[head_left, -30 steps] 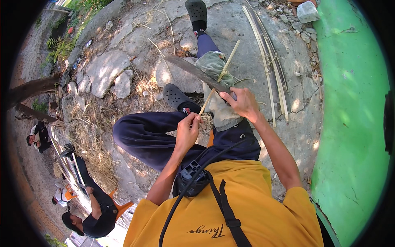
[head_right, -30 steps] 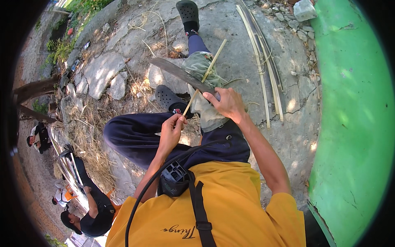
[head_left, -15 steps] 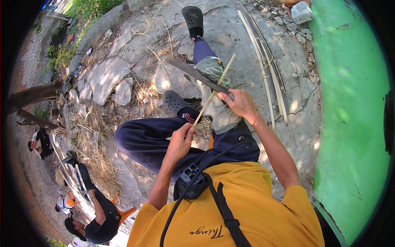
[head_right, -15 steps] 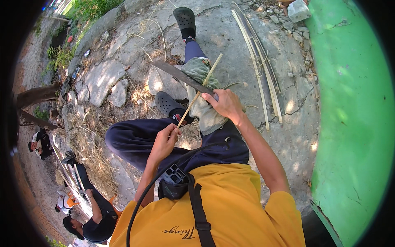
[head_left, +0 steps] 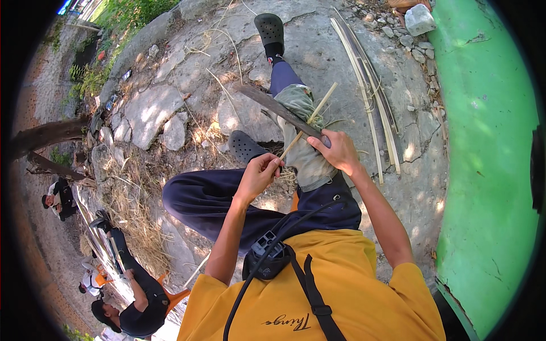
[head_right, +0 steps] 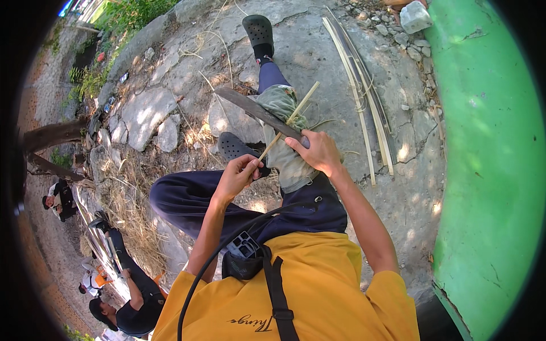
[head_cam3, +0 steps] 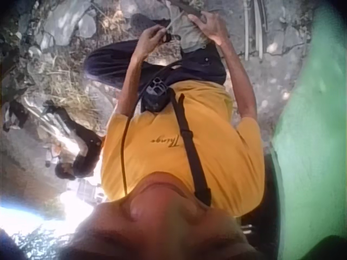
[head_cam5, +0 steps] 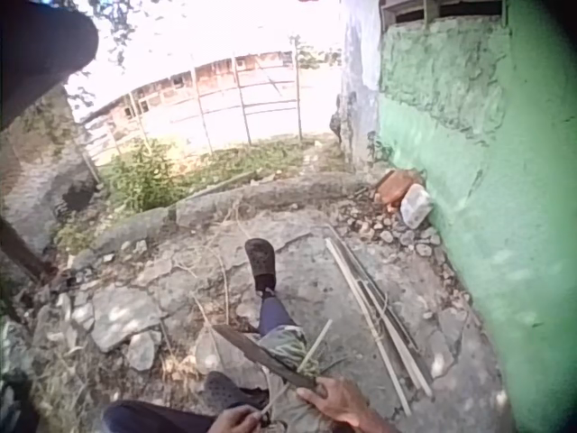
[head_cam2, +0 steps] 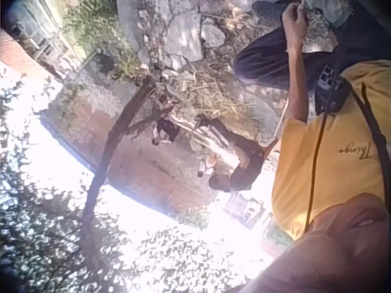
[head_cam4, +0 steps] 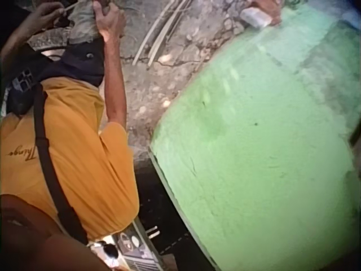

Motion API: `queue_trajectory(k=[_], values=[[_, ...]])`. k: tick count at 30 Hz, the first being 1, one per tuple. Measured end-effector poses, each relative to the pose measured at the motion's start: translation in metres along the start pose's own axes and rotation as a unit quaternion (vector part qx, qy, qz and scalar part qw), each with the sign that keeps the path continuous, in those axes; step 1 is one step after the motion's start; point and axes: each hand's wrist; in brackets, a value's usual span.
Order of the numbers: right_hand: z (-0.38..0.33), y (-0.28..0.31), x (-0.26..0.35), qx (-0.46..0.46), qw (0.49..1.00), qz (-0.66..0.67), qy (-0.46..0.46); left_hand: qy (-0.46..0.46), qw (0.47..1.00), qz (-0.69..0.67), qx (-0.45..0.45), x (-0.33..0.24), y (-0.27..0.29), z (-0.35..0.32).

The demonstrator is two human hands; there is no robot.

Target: The person scrapes a long piece of bamboo using a knife, holding the wood against their leg. They move the knife along the surface to smooth it, then check the bamboo and continue scraping the remaining sections.

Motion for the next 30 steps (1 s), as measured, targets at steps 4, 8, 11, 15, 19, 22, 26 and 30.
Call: queue_trajectory(k=[4,8,11,15,19,22,26,30], values=[[-0.003,0.0,-0.004,0.003,1.0,-0.003,0.009,-0.006,0.999,-0.032,-0.022,0.001,-0.014,0.01],[0.0,-0.002,-0.003,-0.003,1.0,0.025,0.007,0.057,0.994,-0.096,-0.016,-0.012,-0.029,0.035],[0.002,-0.002,-0.001,0.023,0.999,0.025,-0.001,0.14,0.967,-0.213,0.029,-0.008,-0.027,0.056],[0.003,-0.001,-0.005,0.025,1.0,0.004,0.012,0.167,0.945,-0.276,0.048,-0.005,-0.03,0.064],[0.003,-0.002,0.002,-0.003,0.999,-0.033,0.021,0.17,0.932,-0.317,0.048,0.001,-0.028,0.06],[0.005,-0.003,0.003,0.022,0.999,-0.047,0.009,0.171,0.924,-0.338,0.046,0.004,-0.027,0.055],[0.001,-0.011,0.004,0.012,0.997,-0.07,0.028,0.179,0.93,-0.321,0.014,0.001,-0.025,0.046],[-0.001,-0.014,0.008,-0.005,0.996,-0.068,0.058,0.177,0.933,-0.314,0.007,-0.001,-0.02,0.036]])
Point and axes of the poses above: each hand's wrist, its own z-axis towards the middle knuckle, its own y-axis out of the back of the hand, x = y × z, and after that the axes turned 6 degrees about -x, right-handed
